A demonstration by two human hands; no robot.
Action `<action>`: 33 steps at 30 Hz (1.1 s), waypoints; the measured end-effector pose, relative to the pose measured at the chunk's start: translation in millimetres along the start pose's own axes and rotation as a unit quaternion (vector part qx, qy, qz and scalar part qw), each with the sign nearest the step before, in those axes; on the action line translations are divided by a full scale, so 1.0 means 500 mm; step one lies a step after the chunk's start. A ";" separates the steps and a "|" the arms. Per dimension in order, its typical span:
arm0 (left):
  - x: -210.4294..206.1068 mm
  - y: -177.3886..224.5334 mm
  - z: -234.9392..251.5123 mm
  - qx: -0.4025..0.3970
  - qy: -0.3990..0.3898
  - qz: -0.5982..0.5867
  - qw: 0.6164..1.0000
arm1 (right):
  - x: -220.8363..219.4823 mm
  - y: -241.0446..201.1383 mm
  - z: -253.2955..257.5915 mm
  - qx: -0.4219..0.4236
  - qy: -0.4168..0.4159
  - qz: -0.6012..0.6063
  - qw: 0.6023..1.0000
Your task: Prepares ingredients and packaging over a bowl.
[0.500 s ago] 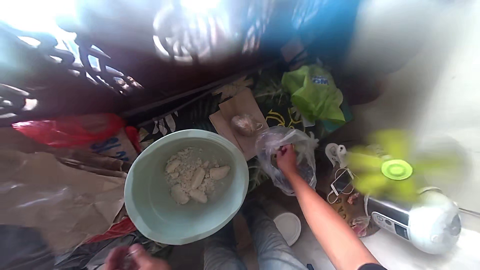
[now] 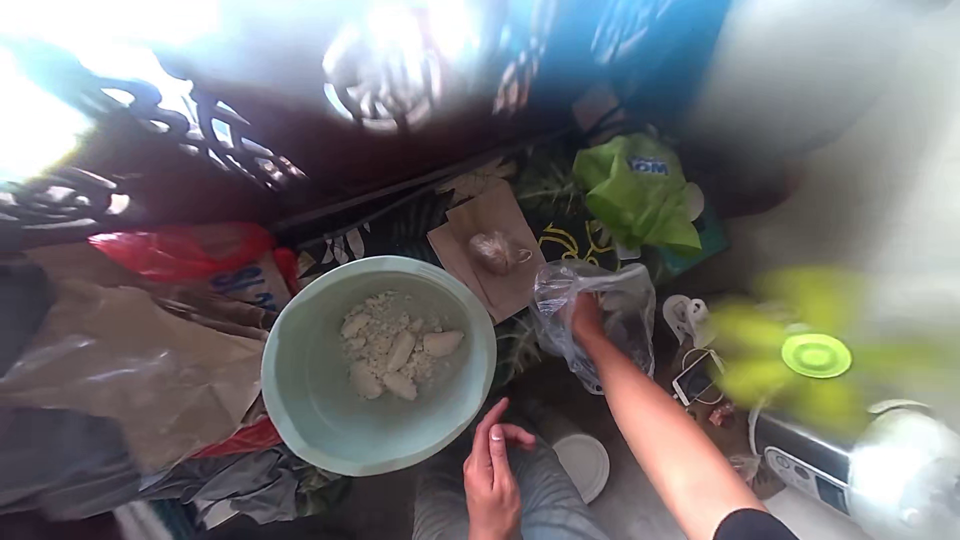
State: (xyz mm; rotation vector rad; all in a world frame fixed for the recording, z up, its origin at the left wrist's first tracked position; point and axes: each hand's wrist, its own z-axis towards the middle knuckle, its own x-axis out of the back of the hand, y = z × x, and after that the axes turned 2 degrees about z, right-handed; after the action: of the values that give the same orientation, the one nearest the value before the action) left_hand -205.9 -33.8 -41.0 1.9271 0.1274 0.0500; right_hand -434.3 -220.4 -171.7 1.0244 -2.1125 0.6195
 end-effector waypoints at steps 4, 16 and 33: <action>0.062 -0.060 -0.034 0.031 0.017 -0.001 0.999 | 0.079 -0.008 -0.065 -0.026 0.048 -0.041 0.998; 0.087 0.013 0.015 0.113 -0.011 -0.153 0.982 | 0.030 -0.083 -0.458 0.408 0.005 0.110 0.906; 0.294 -0.023 0.022 0.268 0.196 -0.372 0.867 | -0.152 -0.232 -0.526 0.405 -0.121 0.175 0.889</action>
State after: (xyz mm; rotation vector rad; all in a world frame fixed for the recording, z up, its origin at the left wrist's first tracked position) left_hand -59.5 -23.1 -59.6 2.2610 1.2648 -0.1269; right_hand -206.3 -75.7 -47.3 1.1829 -2.3077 1.7378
